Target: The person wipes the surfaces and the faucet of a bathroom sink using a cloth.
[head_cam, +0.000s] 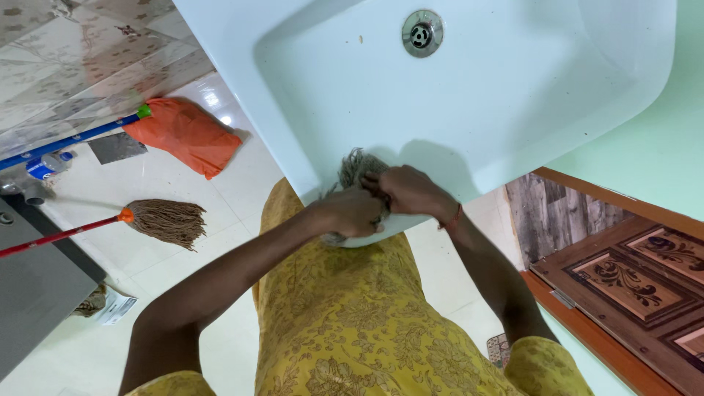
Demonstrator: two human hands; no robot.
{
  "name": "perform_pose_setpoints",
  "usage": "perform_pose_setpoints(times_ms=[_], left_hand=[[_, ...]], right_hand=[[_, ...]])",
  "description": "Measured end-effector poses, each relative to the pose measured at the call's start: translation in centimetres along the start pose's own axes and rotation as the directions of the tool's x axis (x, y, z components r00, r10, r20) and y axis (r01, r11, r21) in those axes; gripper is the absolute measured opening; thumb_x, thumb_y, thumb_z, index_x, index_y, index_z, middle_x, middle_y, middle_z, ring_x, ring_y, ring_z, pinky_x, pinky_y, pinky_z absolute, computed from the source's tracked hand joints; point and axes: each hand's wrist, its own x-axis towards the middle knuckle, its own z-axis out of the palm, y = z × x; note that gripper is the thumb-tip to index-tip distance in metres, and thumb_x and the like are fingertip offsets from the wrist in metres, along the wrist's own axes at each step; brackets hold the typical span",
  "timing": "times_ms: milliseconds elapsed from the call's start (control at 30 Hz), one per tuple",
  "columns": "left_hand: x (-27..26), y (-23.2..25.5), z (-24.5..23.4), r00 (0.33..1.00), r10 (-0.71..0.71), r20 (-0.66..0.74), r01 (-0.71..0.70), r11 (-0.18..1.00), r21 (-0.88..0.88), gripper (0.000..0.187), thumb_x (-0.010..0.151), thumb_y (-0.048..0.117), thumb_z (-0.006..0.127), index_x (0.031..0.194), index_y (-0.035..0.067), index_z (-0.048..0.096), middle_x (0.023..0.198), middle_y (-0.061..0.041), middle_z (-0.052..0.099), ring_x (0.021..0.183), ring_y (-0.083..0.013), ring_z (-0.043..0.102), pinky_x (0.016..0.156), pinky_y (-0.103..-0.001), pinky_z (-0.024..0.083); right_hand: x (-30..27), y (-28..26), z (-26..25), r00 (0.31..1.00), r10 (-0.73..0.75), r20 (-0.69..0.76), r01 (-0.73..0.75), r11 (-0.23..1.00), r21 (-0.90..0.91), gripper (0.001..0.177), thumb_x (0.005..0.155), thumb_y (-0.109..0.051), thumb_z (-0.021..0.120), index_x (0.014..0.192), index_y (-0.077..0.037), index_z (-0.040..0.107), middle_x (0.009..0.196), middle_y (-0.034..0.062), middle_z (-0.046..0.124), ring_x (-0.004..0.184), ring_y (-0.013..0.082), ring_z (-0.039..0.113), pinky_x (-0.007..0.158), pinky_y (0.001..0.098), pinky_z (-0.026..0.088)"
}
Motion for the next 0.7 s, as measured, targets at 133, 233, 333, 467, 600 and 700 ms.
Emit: perform_pose_setpoints(times_ms=[133,233,333,467,600,700], left_hand=[[4.8,-0.3,-2.7,0.998,0.046,-0.050,-0.044,0.998,0.050,0.050,0.104,0.037,0.054,0.080,-0.004,0.068,0.075,-0.013,0.067,0.073,-0.0261,0.067,0.074,-0.045,0.055],[6.4,-1.0,-3.4,0.997,-0.017,-0.080,0.014,0.999,-0.033,0.050,0.104,0.039,0.053,0.083,-0.004,0.070,0.084,-0.015,0.070,0.085,-0.0276,0.069,0.085,-0.047,0.054],[8.7,-1.6,-3.5,0.981,-0.049,-0.189,0.046,0.999,-0.019,0.039,0.099,0.031,0.056,0.094,-0.005,0.071,0.105,-0.021,0.066,0.104,-0.0335,0.064,0.098,-0.054,0.045],[14.4,-3.3,-2.9,0.807,0.085,-0.584,0.114,0.949,0.295,0.055,0.078,0.009,0.069,0.126,-0.015,0.059,0.145,-0.040,0.040,0.139,-0.0555,0.034,0.113,-0.070,0.015],[19.5,-4.3,-6.1,0.898,-0.017,-0.440,0.231,0.868,0.439,0.071,0.080,0.013,0.073,0.144,-0.011,0.050,0.158,-0.041,0.030,0.151,-0.0575,0.017,0.120,-0.067,0.007],[20.1,-5.3,-5.5,0.834,-0.012,-0.551,0.316,0.830,0.459,0.065,0.083,0.017,0.068,0.142,-0.005,0.052,0.158,-0.038,0.028,0.149,-0.0565,0.017,0.120,-0.066,0.010]], right_hand=[[3.4,2.5,-4.1,0.985,-0.085,-0.151,0.084,0.996,-0.014,0.012,0.068,0.003,0.078,0.076,0.006,0.070,0.070,0.0242,0.068,0.060,0.0312,0.062,0.056,0.0435,0.050],[4.6,3.0,-5.7,0.983,-0.030,-0.182,0.048,0.994,0.096,0.032,0.066,0.014,0.068,0.091,-0.004,0.079,0.084,0.0226,0.073,0.071,0.0309,0.072,0.062,0.0421,0.055],[4.5,3.7,-6.5,0.972,0.034,-0.231,0.016,0.977,0.210,0.051,0.066,0.016,0.065,0.102,-0.014,0.083,0.098,0.0153,0.076,0.083,0.0289,0.077,0.071,0.0396,0.059],[4.1,8.2,-6.0,0.734,-0.036,-0.678,0.048,0.999,-0.001,0.055,0.061,0.016,0.065,0.107,-0.010,0.081,0.120,0.0143,0.073,0.111,0.0328,0.070,0.092,0.0432,0.055],[4.3,10.8,-4.8,0.666,0.087,-0.741,0.011,0.992,0.127,0.059,0.073,0.015,0.064,0.122,-0.015,0.078,0.130,0.0114,0.070,0.129,0.0274,0.065,0.104,0.0380,0.056],[4.9,9.0,-4.8,0.597,0.002,-0.802,-0.178,0.975,-0.130,0.059,0.068,0.009,0.072,0.125,-0.008,0.075,0.134,0.0176,0.067,0.116,0.0347,0.067,0.094,0.0440,0.056]])
